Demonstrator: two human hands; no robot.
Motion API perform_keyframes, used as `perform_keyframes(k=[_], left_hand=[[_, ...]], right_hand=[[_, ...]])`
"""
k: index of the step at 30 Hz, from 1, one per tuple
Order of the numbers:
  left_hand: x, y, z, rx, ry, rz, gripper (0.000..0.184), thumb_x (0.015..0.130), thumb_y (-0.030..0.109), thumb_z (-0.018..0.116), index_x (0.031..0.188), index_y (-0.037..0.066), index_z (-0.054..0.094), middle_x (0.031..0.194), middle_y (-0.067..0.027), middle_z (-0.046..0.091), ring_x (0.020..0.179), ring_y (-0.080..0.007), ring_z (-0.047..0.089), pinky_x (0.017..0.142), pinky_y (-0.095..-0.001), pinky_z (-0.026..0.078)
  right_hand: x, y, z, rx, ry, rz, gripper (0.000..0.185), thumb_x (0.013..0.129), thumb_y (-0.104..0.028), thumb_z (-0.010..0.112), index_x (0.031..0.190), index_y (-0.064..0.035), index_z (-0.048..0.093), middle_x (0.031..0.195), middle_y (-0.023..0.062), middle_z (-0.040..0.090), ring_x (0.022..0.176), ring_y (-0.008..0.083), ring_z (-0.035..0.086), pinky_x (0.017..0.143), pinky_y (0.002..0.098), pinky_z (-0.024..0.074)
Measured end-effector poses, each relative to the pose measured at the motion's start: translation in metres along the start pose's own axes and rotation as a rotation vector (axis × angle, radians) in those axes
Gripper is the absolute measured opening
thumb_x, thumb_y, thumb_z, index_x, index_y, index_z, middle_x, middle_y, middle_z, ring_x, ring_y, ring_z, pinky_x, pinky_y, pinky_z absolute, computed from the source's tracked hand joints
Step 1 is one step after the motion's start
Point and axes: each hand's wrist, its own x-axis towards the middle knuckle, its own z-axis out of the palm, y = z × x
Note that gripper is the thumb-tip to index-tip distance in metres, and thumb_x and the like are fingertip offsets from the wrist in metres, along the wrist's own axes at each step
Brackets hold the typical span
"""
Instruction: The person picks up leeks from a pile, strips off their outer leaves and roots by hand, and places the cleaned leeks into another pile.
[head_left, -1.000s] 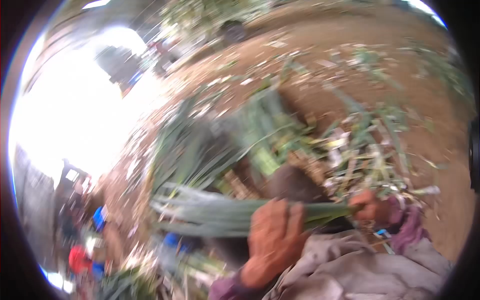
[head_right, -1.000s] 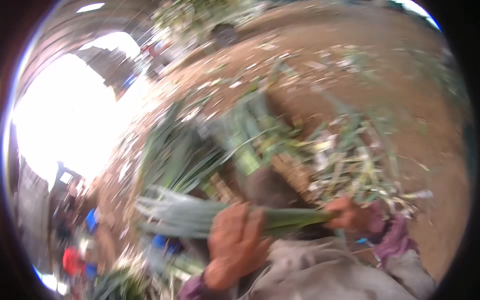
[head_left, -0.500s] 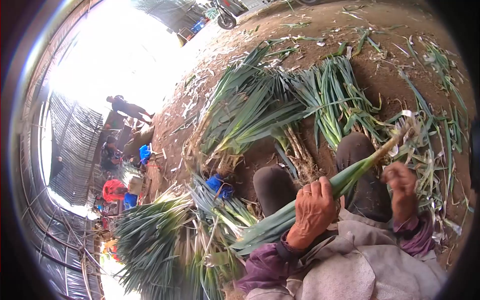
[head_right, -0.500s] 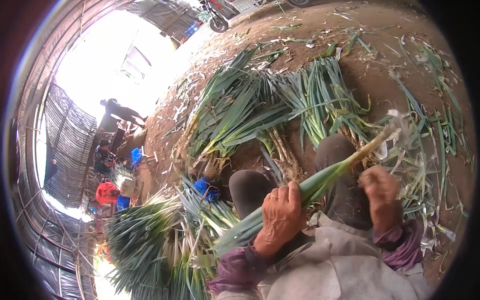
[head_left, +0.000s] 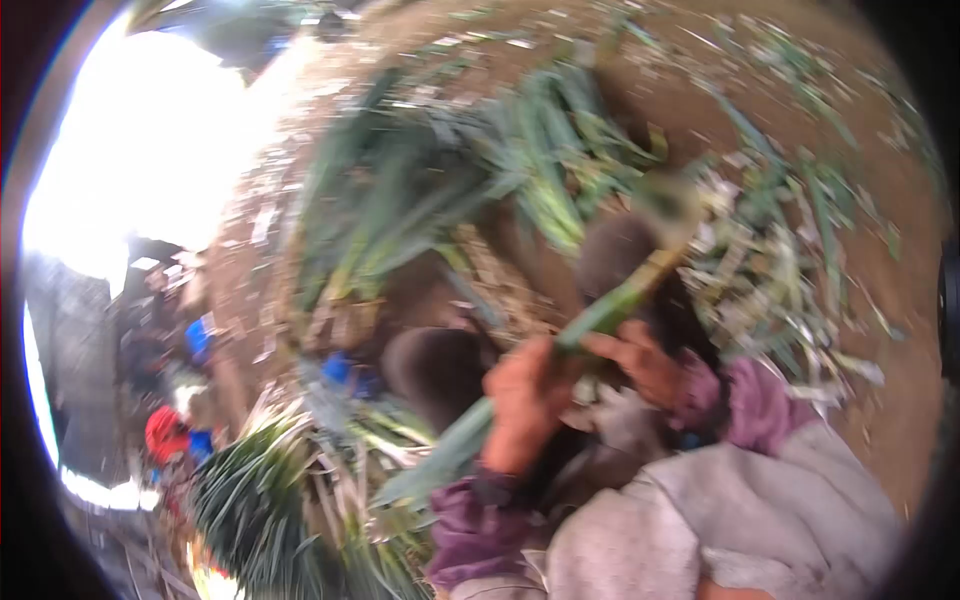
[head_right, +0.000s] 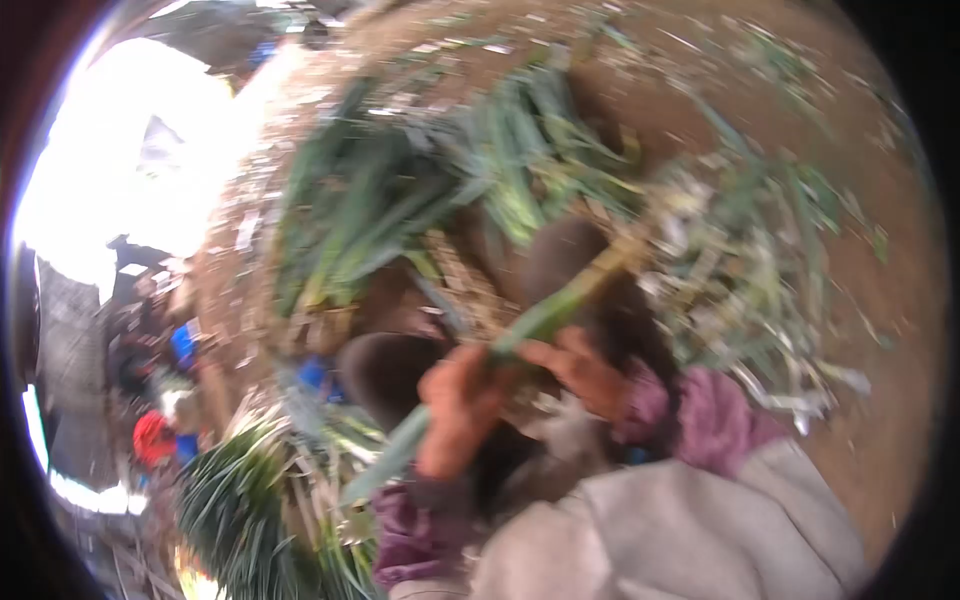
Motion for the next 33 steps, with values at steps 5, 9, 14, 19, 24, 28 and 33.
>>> perform_keyframes(k=[5, 9, 14, 19, 24, 28, 33], left_hand=[[0.021, 0.035, -0.009, 0.376, -0.224, -0.205, 0.024, 0.074, 0.023, 0.072, 0.082, 0.005, 0.059, 0.075, -0.0144, 0.061, 0.07, -0.0345, 0.062, 0.063, -0.0433, 0.046], [0.019, 0.035, -0.007, 0.389, -0.222, -0.208, 0.025, 0.074, 0.024, 0.071, 0.087, 0.005, 0.062, 0.077, -0.0143, 0.063, 0.072, -0.0342, 0.062, 0.065, -0.0429, 0.046], [0.021, 0.033, -0.006, 0.348, -0.266, -0.243, 0.025, 0.074, 0.025, 0.072, 0.086, 0.006, 0.062, 0.077, -0.0149, 0.063, 0.07, -0.0343, 0.061, 0.065, -0.0419, 0.046], [0.023, 0.032, -0.008, 0.314, -0.23, -0.201, 0.027, 0.073, 0.024, 0.074, 0.086, 0.006, 0.06, 0.074, -0.0137, 0.06, 0.066, -0.0332, 0.06, 0.061, -0.0411, 0.046], [-0.009, 0.057, 0.0, 0.882, -0.004, 0.29, 0.014, 0.074, 0.017, 0.063, 0.084, 0.007, 0.059, 0.071, -0.0095, 0.052, 0.058, -0.0245, 0.051, 0.05, -0.0367, 0.039], [-0.037, 0.041, 0.001, 1.109, 0.151, 0.618, 0.026, 0.079, 0.015, 0.061, 0.101, 0.002, 0.065, 0.089, -0.0129, 0.057, 0.074, -0.0223, 0.057, 0.062, -0.0334, 0.047], [-0.034, 0.06, -0.006, 0.612, 0.064, 0.124, 0.037, 0.076, 0.016, 0.064, 0.109, 0.001, 0.057, 0.091, -0.0152, 0.054, 0.081, -0.0305, 0.056, 0.072, -0.0414, 0.046]], right_hand=[[0.01, 0.019, -0.001, 0.386, -0.032, -0.081, 0.024, 0.085, -0.025, 0.068, 0.092, -0.0013, 0.069, 0.08, 0.0005, 0.063, 0.075, 0.0059, 0.055, 0.068, 0.0237, 0.0436], [0.002, 0.009, -0.002, 0.349, 0.003, -0.029, 0.028, 0.086, -0.033, 0.067, 0.085, -0.0052, 0.07, 0.065, -0.0037, 0.059, 0.049, 0.0025, 0.046, 0.045, 0.0183, 0.0344], [0.002, 0.012, -0.009, 0.267, -0.009, -0.02, 0.032, 0.087, -0.039, 0.066, 0.084, -0.0064, 0.069, 0.064, -0.0029, 0.058, 0.047, 0.0019, 0.045, 0.043, 0.0176, 0.033], [0.001, 0.006, -0.024, 0.28, -0.063, 0.002, 0.046, 0.09, -0.05, 0.06, 0.084, -0.0049, 0.067, 0.063, -0.0031, 0.057, 0.05, 0.0031, 0.049, 0.043, 0.0166, 0.035], [-0.007, 0.008, -0.031, 0.215, 0.025, -0.094, 0.033, 0.095, -0.037, 0.055, 0.088, -0.0067, 0.063, 0.079, -0.0019, 0.058, 0.078, 0.008, 0.055, 0.071, 0.0267, 0.0443], [-0.006, -0.008, -0.016, 0.427, 0.146, 0.042, 0.028, 0.088, -0.033, 0.065, 0.083, -0.0059, 0.061, 0.077, 0.0021, 0.06, 0.069, 0.0094, 0.058, 0.061, 0.0248, 0.0478], [-0.006, -0.005, -0.014, 0.304, 0.033, 0.026, 0.033, 0.087, -0.034, 0.065, 0.081, -0.0016, 0.061, 0.071, 0.0067, 0.062, 0.053, 0.0126, 0.058, 0.043, 0.0257, 0.0448]])
